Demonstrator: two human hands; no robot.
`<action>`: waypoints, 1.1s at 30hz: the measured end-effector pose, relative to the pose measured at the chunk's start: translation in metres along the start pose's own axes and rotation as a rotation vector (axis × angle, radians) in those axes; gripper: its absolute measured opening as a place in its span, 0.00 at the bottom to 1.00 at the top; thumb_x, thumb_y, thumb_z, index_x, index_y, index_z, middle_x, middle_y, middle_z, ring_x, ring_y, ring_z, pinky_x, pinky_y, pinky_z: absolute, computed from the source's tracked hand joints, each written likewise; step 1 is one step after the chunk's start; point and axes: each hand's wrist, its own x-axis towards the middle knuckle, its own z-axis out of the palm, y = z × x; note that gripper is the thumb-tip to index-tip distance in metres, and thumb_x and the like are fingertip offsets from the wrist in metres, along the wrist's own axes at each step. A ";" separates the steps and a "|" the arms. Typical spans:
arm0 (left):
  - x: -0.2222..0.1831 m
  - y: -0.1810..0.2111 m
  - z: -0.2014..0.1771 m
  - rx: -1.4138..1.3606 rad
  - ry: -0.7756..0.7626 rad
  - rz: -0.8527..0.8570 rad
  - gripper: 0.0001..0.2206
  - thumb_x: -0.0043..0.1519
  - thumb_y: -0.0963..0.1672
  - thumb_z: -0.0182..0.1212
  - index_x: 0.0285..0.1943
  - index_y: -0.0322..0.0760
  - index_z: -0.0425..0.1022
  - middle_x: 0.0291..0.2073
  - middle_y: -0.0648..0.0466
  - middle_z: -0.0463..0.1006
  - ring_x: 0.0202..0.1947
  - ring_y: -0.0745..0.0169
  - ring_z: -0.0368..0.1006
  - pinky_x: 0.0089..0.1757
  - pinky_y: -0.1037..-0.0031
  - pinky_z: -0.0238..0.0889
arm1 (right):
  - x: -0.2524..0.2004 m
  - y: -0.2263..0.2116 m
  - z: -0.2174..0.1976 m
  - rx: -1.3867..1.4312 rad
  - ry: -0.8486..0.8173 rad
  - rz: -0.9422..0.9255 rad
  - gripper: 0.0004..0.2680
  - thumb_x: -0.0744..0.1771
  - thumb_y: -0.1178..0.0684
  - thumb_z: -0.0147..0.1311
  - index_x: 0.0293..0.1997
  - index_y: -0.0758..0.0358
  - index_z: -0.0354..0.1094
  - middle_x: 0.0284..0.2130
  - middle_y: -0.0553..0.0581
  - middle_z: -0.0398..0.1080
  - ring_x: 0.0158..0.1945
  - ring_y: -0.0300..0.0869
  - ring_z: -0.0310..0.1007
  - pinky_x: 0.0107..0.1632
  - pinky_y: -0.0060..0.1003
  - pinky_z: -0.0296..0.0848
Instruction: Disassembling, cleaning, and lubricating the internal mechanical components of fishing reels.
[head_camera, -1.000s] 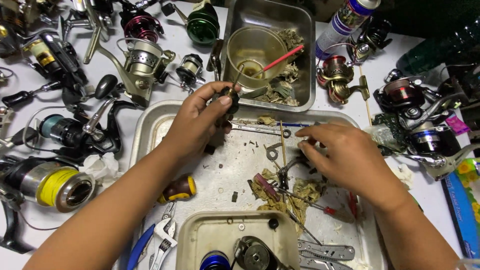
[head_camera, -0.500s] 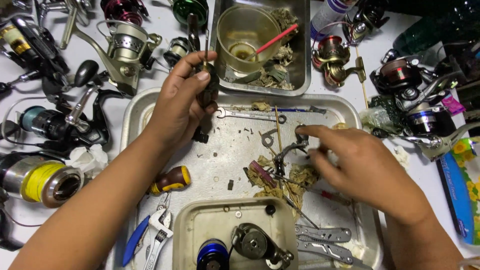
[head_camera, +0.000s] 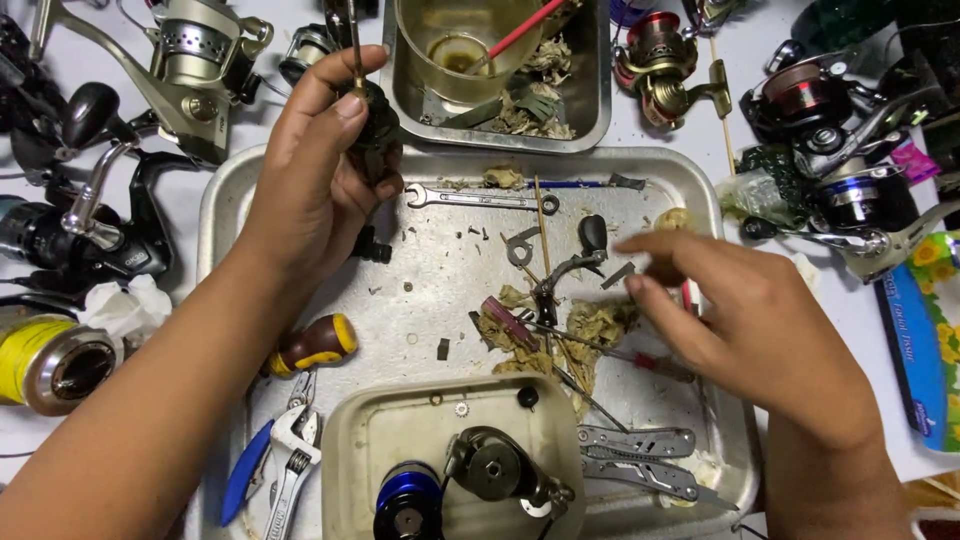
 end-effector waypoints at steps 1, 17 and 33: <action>0.000 0.000 0.000 0.003 0.000 -0.002 0.20 0.64 0.46 0.56 0.66 0.44 0.65 0.40 0.56 0.65 0.32 0.67 0.65 0.29 0.80 0.60 | -0.002 0.001 0.003 0.003 0.001 0.000 0.10 0.68 0.56 0.54 0.53 0.65 0.72 0.41 0.58 0.80 0.32 0.39 0.83 0.35 0.33 0.84; -0.001 0.002 0.002 -0.016 -0.007 0.006 0.25 0.65 0.48 0.53 0.71 0.37 0.63 0.39 0.54 0.64 0.33 0.68 0.67 0.28 0.81 0.62 | -0.008 -0.023 0.036 -0.144 -0.816 0.230 0.07 0.69 0.45 0.49 0.35 0.51 0.68 0.29 0.55 0.77 0.33 0.52 0.77 0.38 0.49 0.71; -0.001 0.004 0.005 -0.068 -0.032 -0.033 0.26 0.65 0.48 0.50 0.73 0.37 0.64 0.42 0.50 0.63 0.34 0.64 0.66 0.30 0.78 0.63 | -0.004 0.012 0.010 0.807 -0.041 -0.046 0.02 0.65 0.60 0.48 0.35 0.59 0.66 0.31 0.54 0.78 0.32 0.37 0.83 0.35 0.29 0.87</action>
